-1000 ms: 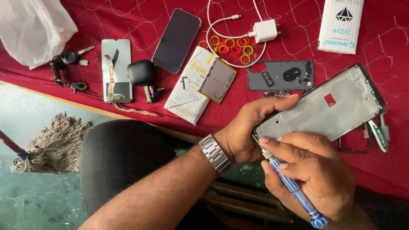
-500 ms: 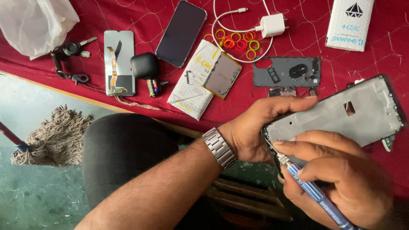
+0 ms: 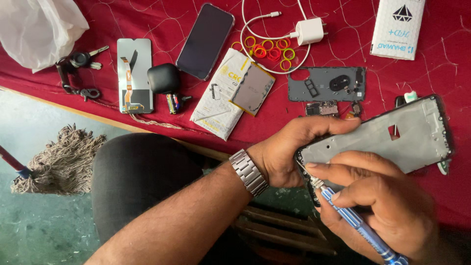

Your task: The person applies adhesive to the edges of a smartphone screen and presses it onto the phone's frame. They then use a screwdriver to tighten screws along the perimeter of the device's back casing.

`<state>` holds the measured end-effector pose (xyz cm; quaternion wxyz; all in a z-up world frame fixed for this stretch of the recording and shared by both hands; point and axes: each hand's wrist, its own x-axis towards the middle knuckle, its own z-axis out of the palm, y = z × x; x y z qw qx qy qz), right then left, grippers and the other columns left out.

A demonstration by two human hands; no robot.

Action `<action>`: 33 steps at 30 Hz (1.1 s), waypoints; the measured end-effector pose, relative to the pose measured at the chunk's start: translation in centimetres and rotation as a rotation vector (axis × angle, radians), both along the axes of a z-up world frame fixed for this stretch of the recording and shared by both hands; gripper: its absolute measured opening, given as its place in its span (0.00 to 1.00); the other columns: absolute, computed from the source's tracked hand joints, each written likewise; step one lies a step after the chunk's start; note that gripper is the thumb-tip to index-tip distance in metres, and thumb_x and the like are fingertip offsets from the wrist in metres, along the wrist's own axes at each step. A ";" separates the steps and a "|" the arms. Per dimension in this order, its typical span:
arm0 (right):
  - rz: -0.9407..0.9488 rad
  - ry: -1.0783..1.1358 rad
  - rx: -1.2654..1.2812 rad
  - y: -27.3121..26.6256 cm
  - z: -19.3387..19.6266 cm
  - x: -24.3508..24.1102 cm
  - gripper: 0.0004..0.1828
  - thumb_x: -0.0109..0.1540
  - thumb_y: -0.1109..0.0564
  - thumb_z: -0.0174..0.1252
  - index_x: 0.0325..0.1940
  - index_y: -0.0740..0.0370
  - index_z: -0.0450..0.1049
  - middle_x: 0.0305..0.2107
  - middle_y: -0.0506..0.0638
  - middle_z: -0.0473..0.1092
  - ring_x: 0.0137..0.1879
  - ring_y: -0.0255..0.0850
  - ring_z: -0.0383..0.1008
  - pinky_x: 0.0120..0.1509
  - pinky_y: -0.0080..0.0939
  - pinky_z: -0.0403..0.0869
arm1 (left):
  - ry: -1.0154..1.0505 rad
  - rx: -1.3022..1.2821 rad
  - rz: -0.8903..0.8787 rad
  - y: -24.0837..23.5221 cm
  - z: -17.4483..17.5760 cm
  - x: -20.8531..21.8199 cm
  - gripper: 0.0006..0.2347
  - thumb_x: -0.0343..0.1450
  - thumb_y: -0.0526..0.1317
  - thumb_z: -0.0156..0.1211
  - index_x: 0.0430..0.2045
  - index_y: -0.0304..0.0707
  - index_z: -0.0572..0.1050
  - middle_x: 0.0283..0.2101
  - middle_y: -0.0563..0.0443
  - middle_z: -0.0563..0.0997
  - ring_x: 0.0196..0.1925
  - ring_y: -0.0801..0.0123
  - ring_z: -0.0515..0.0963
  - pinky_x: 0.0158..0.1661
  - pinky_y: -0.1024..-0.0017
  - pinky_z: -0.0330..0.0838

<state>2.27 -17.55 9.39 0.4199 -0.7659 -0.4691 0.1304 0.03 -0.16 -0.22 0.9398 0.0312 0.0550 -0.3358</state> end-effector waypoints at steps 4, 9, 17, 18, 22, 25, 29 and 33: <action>-0.049 -0.034 -0.002 0.5 -0.2 -0.5 0.24 0.53 0.65 0.70 0.43 0.59 0.61 0.49 0.61 0.76 0.46 0.38 0.81 0.44 0.35 0.80 | 0.034 -0.006 0.026 -0.4 -0.2 -0.2 0.15 0.83 0.47 0.55 0.47 0.28 0.75 0.47 0.43 0.82 0.47 0.66 0.83 0.48 0.68 0.78; -0.116 -0.163 0.065 1.5 -0.1 -1.2 0.22 0.54 0.67 0.69 0.40 0.60 0.61 0.43 0.61 0.77 0.47 0.44 0.81 0.45 0.38 0.80 | 0.041 -0.066 0.076 -0.9 -0.2 -0.4 0.18 0.85 0.48 0.53 0.48 0.26 0.74 0.47 0.41 0.82 0.49 0.64 0.82 0.52 0.68 0.77; -0.114 -0.268 0.110 2.8 0.0 -1.4 0.21 0.56 0.66 0.67 0.39 0.64 0.58 0.44 0.64 0.76 0.50 0.52 0.79 0.51 0.46 0.79 | 0.017 -0.115 0.269 -1.3 -0.1 -0.4 0.18 0.86 0.48 0.49 0.51 0.24 0.73 0.47 0.38 0.81 0.49 0.60 0.82 0.53 0.66 0.76; -0.086 -0.275 0.114 2.8 0.0 -1.3 0.22 0.56 0.65 0.67 0.39 0.65 0.57 0.44 0.64 0.75 0.50 0.53 0.78 0.52 0.47 0.78 | 0.037 -0.113 0.257 -1.3 -0.1 -0.3 0.18 0.86 0.49 0.50 0.50 0.26 0.74 0.47 0.39 0.81 0.49 0.60 0.82 0.53 0.65 0.76; -0.333 -0.165 0.096 2.9 0.9 -2.5 0.14 0.57 0.64 0.63 0.41 0.64 0.65 0.45 0.67 0.72 0.49 0.52 0.78 0.53 0.47 0.79 | 0.072 -0.042 0.239 -1.5 0.1 -0.3 0.17 0.85 0.50 0.49 0.49 0.30 0.74 0.48 0.44 0.81 0.48 0.63 0.81 0.54 0.65 0.75; -0.400 -0.212 -0.019 3.2 1.2 -2.5 0.12 0.59 0.65 0.63 0.45 0.67 0.72 0.46 0.64 0.72 0.48 0.51 0.78 0.53 0.46 0.78 | -0.046 0.176 0.358 -1.9 0.4 -0.1 0.17 0.85 0.48 0.44 0.51 0.28 0.70 0.47 0.45 0.78 0.49 0.67 0.77 0.56 0.65 0.71; -0.367 -0.271 -0.110 3.6 1.0 -1.8 0.18 0.54 0.60 0.70 0.46 0.68 0.76 0.41 0.58 0.75 0.48 0.52 0.78 0.54 0.48 0.76 | -0.136 0.533 0.490 -2.3 0.7 0.8 0.23 0.81 0.47 0.39 0.71 0.37 0.59 0.57 0.47 0.70 0.56 0.67 0.69 0.59 0.66 0.65; -0.424 -0.219 -0.110 3.8 0.7 -2.0 0.16 0.54 0.63 0.68 0.45 0.68 0.76 0.40 0.58 0.75 0.47 0.50 0.79 0.54 0.46 0.76 | -0.258 0.698 0.620 -1.5 1.6 0.8 0.26 0.82 0.47 0.37 0.74 0.32 0.51 0.66 0.42 0.63 0.69 0.62 0.62 0.69 0.62 0.57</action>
